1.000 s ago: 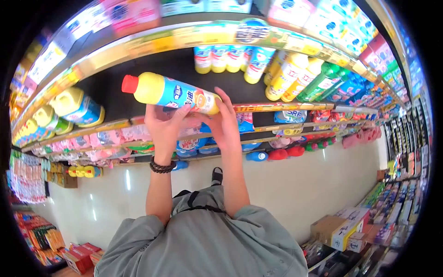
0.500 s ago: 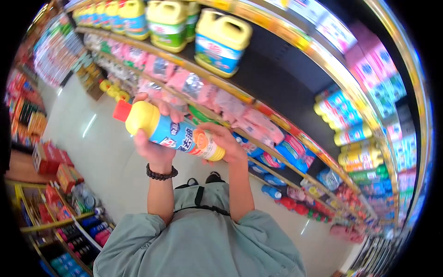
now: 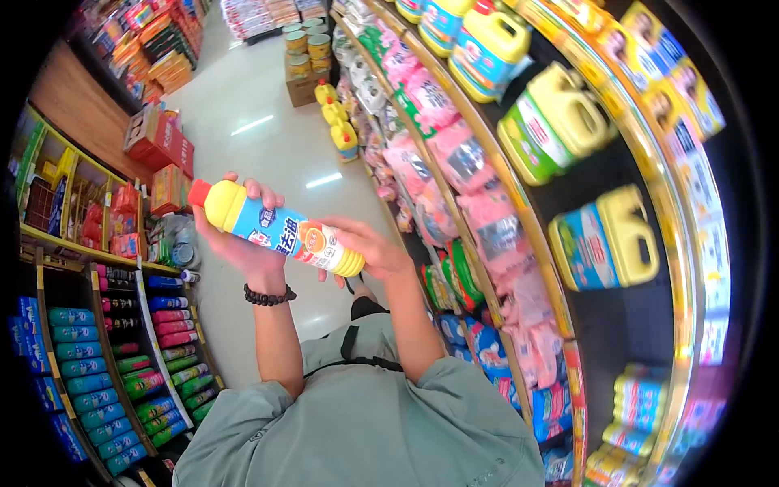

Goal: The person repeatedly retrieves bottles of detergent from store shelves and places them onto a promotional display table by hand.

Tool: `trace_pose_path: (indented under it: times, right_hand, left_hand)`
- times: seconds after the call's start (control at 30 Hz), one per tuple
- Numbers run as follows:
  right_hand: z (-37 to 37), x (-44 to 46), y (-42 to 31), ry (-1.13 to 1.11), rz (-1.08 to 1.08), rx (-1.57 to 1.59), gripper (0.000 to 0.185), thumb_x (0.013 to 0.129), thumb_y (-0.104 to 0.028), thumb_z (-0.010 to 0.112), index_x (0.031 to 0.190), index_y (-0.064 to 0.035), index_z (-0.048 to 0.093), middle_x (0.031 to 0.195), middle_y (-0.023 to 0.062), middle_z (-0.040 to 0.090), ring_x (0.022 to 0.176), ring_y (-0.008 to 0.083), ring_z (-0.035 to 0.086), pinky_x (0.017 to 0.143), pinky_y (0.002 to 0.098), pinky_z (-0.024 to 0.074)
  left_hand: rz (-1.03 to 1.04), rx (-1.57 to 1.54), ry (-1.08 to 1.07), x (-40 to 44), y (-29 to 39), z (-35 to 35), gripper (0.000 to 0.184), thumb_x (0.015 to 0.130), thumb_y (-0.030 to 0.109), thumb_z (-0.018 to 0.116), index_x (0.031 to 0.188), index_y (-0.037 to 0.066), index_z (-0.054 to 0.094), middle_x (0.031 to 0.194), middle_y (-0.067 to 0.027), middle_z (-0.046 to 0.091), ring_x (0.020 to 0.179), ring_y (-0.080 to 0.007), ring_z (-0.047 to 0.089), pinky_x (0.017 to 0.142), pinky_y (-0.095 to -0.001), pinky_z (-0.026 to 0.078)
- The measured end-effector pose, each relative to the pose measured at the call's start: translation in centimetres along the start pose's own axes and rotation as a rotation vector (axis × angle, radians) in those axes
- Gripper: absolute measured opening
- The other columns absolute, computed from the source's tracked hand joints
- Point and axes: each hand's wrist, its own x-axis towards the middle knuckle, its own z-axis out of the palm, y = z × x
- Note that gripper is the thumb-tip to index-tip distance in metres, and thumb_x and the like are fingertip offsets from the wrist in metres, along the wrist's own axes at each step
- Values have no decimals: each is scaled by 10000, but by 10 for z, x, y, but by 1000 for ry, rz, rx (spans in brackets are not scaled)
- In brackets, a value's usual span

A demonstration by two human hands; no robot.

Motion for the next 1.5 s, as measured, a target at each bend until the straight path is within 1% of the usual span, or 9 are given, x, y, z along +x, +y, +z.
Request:
trace_pose_path:
  times: [0.13,0.3,0.43,0.6,0.7,1.23,1.33,1.43,1.5]
  right_hand:
    - [-51,85,-19,-21,74,67,517,1023,-323,409,1416,13,401,985,165,637,672,235,673,444,300,531]
    - [-95,192,-64,-131,172,131,557,1030,-380,319,1427,2,398,953,278,651,499,238,616,384,301,485]
    - [-114,268,-61,-259,232,292,551,1029,-362,323,1434,6,391,942,285,645,470,247,588,376,325,470]
    - [-140,349,-60,-276,294,166,559,1019,-355,356,1444,9,368,961,284,642,489,250,598,380,315,472]
    - [-153,403,-52,-274,324,118,571,1012,-349,385,1450,14,341,989,321,631,500,276,609,369,323,468]
    - [-207,762,-77,-235,401,-67,592,990,-314,496,1461,9,339,1017,251,630,615,266,633,435,311,479]
    - [-216,815,-76,-223,333,-72,572,984,-296,509,1439,22,373,989,227,633,613,254,634,422,305,473]
    - [-219,868,-78,-161,236,-113,502,992,-270,504,1398,21,445,935,146,640,613,171,624,406,253,455]
    - [-231,905,-77,-148,222,-88,497,982,-262,506,1381,30,462,919,154,644,585,173,617,389,256,443]
  left_hand:
    - [1,-105,-30,86,0,-29,579,925,618,392,1113,82,501,830,-112,545,741,-261,547,728,-416,447]
    - [57,1,-238,196,19,-42,473,895,536,500,1052,90,492,873,-102,526,794,-265,541,782,-420,435]
    - [200,29,-104,247,44,-51,384,877,438,559,1025,95,468,845,-58,473,788,-208,474,789,-361,399]
    - [217,-89,-139,315,60,-93,357,879,411,535,1005,79,500,841,-84,492,781,-229,498,748,-367,411]
    - [266,-6,-10,359,75,-115,367,866,411,574,1003,86,474,821,-47,448,740,-162,428,705,-314,358]
    - [280,-161,-2,685,188,-234,339,904,382,514,1017,67,563,865,-103,562,785,-235,550,761,-384,453]
    - [347,-55,31,731,203,-243,337,910,345,545,1090,60,536,929,-103,578,813,-233,586,769,-396,491]
    - [459,173,307,780,212,-244,364,886,215,617,1185,54,485,1010,-99,584,865,-236,623,806,-405,536]
    - [457,327,323,810,223,-249,425,848,111,650,1222,51,457,1042,-95,578,900,-238,631,835,-407,548]
